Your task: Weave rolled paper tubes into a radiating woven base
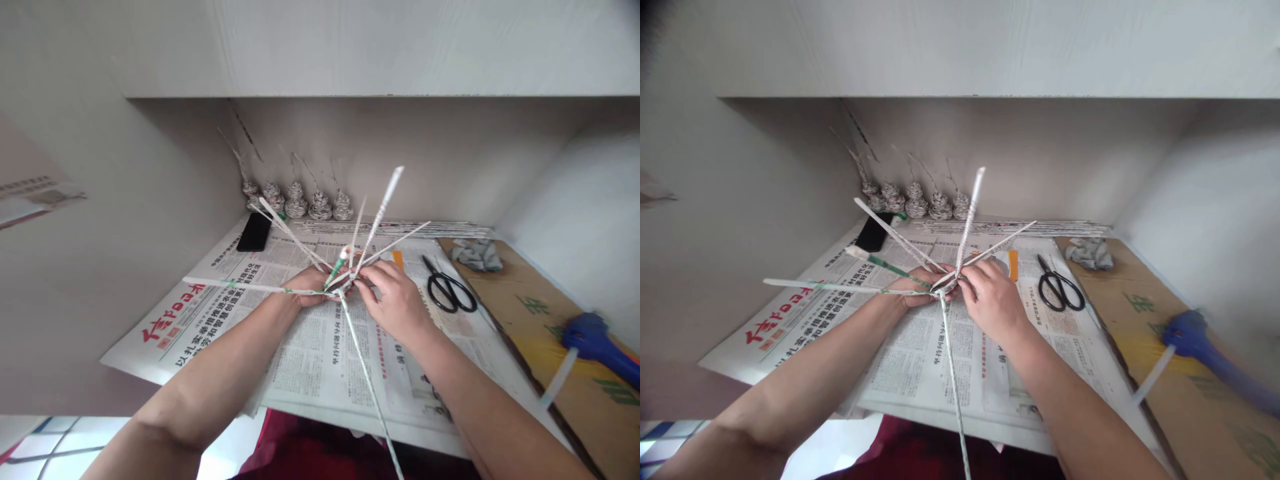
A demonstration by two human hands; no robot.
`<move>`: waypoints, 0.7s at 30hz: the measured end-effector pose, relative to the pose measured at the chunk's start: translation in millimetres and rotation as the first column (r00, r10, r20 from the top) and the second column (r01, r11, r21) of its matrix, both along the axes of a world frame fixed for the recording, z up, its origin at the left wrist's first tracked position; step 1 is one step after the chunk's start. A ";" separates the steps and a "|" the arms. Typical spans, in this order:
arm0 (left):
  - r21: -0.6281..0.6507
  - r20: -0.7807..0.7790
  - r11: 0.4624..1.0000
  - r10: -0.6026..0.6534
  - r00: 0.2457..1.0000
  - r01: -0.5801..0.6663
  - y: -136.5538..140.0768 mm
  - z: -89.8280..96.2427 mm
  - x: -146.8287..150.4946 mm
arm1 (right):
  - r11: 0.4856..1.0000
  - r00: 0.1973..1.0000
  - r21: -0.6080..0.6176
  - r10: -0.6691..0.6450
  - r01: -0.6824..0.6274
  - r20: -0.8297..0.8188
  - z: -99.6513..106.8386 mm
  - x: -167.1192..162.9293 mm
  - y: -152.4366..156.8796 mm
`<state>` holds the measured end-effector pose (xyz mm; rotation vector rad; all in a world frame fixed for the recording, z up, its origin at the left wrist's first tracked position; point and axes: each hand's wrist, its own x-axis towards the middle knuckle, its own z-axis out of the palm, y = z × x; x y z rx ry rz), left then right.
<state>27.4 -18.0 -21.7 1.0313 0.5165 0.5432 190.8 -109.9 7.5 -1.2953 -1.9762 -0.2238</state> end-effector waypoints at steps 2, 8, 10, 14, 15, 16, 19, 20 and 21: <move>0.012 -0.020 1.000 0.010 1.000 -0.010 -0.3 0.3 -0.2 | 1.000 0.999 -0.005 0.001 -0.001 0.042 1.5 0.8 -0.2; 0.086 -0.040 0.996 -0.017 0.999 0.020 -1.9 1.1 -0.3 | 0.999 0.988 -0.007 -0.044 0.045 0.150 2.0 4.1 0.0; 0.099 -0.051 0.995 -0.017 0.999 0.022 -2.4 0.9 0.0 | 0.999 0.985 -0.021 -0.041 0.045 0.170 1.3 5.0 0.3; 0.091 -0.075 0.995 -0.023 0.997 0.030 -1.1 -2.3 0.7 | 0.997 0.987 -0.070 -0.008 0.019 0.162 0.9 5.8 0.7; 0.087 -0.077 0.996 -0.030 0.997 0.036 -0.6 -3.3 0.7 | 0.997 0.988 -0.077 -0.002 0.014 0.154 1.2 6.1 0.7; 0.084 -0.077 0.996 -0.036 0.996 0.043 -0.2 -4.0 0.5 | 0.997 0.989 -0.082 0.003 0.009 0.145 1.8 6.5 0.6; 0.091 -0.062 0.993 -0.066 0.996 0.071 -1.7 -2.4 0.2 | 0.995 0.992 -0.103 0.033 -0.020 0.122 3.7 8.7 0.8; 0.097 -0.062 0.993 -0.067 0.996 0.073 -3.1 -0.6 0.3 | 0.993 0.992 -0.111 0.044 -0.031 0.118 4.0 9.6 1.3; 0.108 -0.066 0.993 -0.036 0.997 0.043 -4.7 1.7 0.6 | 0.992 0.991 -0.117 0.053 -0.039 0.120 3.9 10.7 1.9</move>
